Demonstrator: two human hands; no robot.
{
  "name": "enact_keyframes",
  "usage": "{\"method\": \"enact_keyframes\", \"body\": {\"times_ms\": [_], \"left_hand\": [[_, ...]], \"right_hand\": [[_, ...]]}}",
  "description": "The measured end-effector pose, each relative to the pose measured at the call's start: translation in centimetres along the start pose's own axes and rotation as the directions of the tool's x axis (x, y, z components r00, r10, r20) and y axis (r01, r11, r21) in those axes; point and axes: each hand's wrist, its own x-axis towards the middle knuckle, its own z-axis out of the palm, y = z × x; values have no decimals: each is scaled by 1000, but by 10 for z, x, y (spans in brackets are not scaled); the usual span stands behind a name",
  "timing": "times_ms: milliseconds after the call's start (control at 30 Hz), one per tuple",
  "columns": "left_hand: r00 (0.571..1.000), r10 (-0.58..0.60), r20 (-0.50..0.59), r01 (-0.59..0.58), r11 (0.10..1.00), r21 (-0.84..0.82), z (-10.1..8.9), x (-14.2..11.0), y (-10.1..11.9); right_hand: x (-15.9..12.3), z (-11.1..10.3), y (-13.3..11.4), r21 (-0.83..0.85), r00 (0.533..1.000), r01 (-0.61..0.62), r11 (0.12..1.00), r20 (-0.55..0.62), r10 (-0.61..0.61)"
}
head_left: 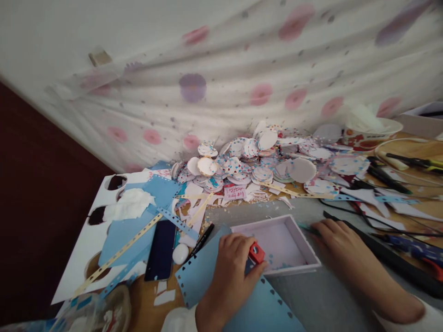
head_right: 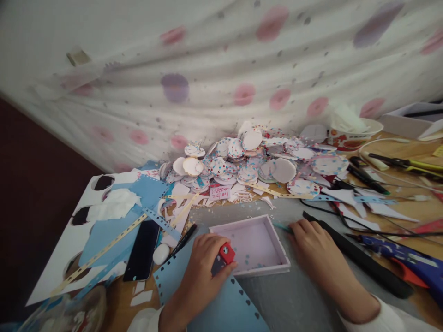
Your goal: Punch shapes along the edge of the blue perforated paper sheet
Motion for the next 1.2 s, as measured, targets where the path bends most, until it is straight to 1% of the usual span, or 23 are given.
{"method": "enact_keyframes", "body": {"times_ms": [100, 200, 300, 367, 433, 500, 567, 633, 700, 800, 900, 1033, 1200], "left_hand": [[999, -44, -15, 44, 998, -33, 9, 7, 1], [995, -87, -44, 85, 995, -52, 13, 10, 1], [991, -101, -89, 96, 994, -59, 14, 10, -1], [988, -89, -125, 82, 995, -59, 15, 9, -3], [985, -80, -155, 72, 996, -57, 17, 8, -4], [982, -85, -171, 75, 995, -60, 19, 8, -4], [979, -101, -175, 92, 994, -64, 20, 8, -3], [979, -113, -168, 103, 992, -67, 19, 8, -2], [979, -120, -163, 110, 991, -72, 18, 9, 0], [980, -119, -158, 106, 990, -89, 17, 10, 2], [982, -114, -152, 99, 990, -99, 16, 10, 3], [982, -110, -154, 97, 991, -93, 15, 10, 3], [984, -112, -139, 104, 993, -62, 15, 10, 3]], "right_hand": [[4, 2, -4, 33, 999, -33, 999, 24, 32], [4, -3, -5, 89, 998, -55, 995, 20, 54], [1, -16, -7, 148, 995, -94, 985, -16, 97], [0, -32, -15, 216, 988, -120, 969, -68, 138], [1, -51, -31, 342, 978, -128, 931, -111, 175], [3, -70, -54, 472, 983, -104, 876, -84, 162], [7, -83, -78, 555, 994, -1, 832, -90, 61], [11, -89, -98, 601, 993, 72, 796, -115, -4], [15, -88, -112, 614, 991, 117, 780, -128, -48], [21, -84, -121, 589, 985, 166, 791, -130, -110], [26, -83, -123, 544, 981, 194, 816, -112, -159], [29, -83, -124, 480, 978, 208, 852, -87, -190], [30, -82, -127, 445, 971, 235, 864, -135, -195]]}}
